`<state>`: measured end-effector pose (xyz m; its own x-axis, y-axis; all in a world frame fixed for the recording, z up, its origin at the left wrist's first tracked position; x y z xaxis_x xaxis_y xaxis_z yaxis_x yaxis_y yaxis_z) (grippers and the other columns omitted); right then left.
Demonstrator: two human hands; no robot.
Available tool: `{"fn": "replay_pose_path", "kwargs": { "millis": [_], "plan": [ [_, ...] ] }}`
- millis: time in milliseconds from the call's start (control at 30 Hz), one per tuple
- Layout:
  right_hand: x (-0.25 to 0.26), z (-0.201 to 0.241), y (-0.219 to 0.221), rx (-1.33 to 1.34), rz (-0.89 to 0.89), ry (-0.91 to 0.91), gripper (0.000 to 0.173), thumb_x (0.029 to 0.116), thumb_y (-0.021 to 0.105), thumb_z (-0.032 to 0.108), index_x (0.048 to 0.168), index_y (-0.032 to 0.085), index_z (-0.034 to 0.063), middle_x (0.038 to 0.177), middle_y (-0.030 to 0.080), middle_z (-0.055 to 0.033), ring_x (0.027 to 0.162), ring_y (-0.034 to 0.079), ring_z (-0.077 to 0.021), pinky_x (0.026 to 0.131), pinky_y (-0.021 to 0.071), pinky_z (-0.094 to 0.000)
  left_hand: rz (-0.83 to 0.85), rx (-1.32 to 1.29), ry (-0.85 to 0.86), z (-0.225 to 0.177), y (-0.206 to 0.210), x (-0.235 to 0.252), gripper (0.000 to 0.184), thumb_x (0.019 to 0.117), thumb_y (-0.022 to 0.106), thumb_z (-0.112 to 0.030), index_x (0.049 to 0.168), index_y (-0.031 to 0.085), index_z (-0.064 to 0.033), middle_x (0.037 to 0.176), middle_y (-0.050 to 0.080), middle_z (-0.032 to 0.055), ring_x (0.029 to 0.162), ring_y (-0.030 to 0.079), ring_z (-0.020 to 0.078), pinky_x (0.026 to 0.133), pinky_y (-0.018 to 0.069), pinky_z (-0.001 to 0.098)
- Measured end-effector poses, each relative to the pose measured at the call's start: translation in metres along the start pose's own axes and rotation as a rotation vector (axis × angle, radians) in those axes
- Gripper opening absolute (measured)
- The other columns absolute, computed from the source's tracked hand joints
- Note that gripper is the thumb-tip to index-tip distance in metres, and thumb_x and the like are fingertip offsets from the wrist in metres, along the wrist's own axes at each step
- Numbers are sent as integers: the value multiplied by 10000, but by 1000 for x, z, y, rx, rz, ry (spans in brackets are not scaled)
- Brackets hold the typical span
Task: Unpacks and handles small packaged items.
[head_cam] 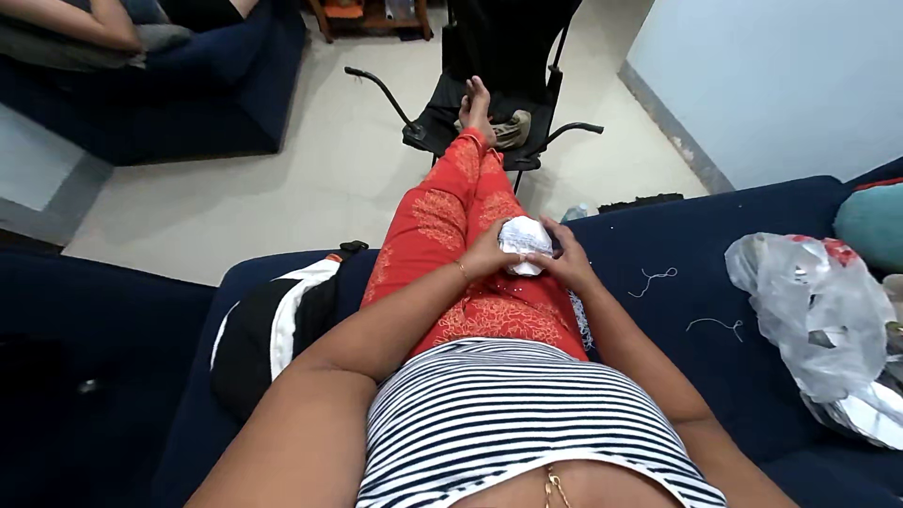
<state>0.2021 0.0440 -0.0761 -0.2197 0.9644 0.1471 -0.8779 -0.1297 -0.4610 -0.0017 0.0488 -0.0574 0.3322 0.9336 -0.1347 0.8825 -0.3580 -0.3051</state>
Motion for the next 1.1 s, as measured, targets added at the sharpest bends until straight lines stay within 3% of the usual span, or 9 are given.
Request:
{"fn": "replay_pose_path", "kwargs": {
  "millis": [67,133,300,400,533,733,900,1000,1100],
  "plan": [
    [-3,3,3,-124,-86,-142,643,819,828,316,1397,631,116,1477,513,-190,1333,500,-361,1048,463,-568,8,147,17,-3,-10,0,807,826,856,-154,1494,442,31,1448,506,282,1340,515,384,1131,425,526],
    [-2,12,6,-271,-137,-246,440,859,783,292,1268,731,137,1385,582,-181,1273,520,-398,1015,435,-624,37,143,2,-7,-17,-2,795,823,862,-146,1490,460,14,1466,494,269,1304,550,374,1093,470,508],
    [1,32,20,-394,-100,-271,427,908,747,301,1301,714,135,1201,628,-166,1109,577,-372,892,470,-593,5,85,9,-7,-14,-5,870,740,917,-101,1489,485,-8,1456,498,242,1246,597,334,1009,550,465],
    [3,35,32,-330,-186,-345,239,908,743,198,1121,778,96,1082,669,-150,1043,611,-343,900,497,-543,-32,118,62,-8,-12,-8,860,722,919,-100,1470,510,4,1410,541,235,1238,591,322,1032,518,454],
    [1,36,41,-358,-256,-409,107,922,703,123,970,739,34,1051,684,-150,1020,629,-341,886,512,-520,-53,164,82,-6,-9,-9,884,697,938,-100,1469,517,-10,1380,542,240,1142,634,310,960,557,434],
    [6,45,49,-675,-173,-388,168,982,620,149,985,680,-7,1099,661,-217,1085,618,-428,841,499,-580,-89,208,109,-7,-7,-10,828,714,889,-9,1458,526,12,1370,561,239,1180,620,340,979,547,483],
    [13,60,39,-518,11,-53,246,1034,553,185,1078,665,-30,1159,630,-231,1178,563,-426,969,433,-622,-75,115,60,-6,-8,-8,942,722,897,-55,1540,429,-68,1346,586,205,1120,644,312,946,558,481],
    [14,66,35,-481,82,12,316,1061,492,219,1128,668,-35,1244,606,-238,1261,517,-431,1020,392,-648,-87,54,64,-6,-7,-4,833,714,877,-15,1436,462,-23,1327,601,198,1109,670,304,962,572,473],
    [16,64,35,-453,91,42,354,1070,448,216,1164,670,-43,1292,581,-259,1293,490,-438,1033,378,-644,-61,83,90,-11,-9,-8,654,772,833,-28,1343,520,34,1325,597,226,1132,660,317,987,554,462]
  ]
}}
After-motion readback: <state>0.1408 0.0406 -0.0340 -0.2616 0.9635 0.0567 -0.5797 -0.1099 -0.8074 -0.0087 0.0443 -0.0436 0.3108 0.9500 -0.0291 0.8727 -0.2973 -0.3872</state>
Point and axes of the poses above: each hand's wrist, its own x-axis towards the middle knuckle, its own y-axis out of the palm, z = x × y, the point moved 2 cm from there along x, towards the middle knuckle
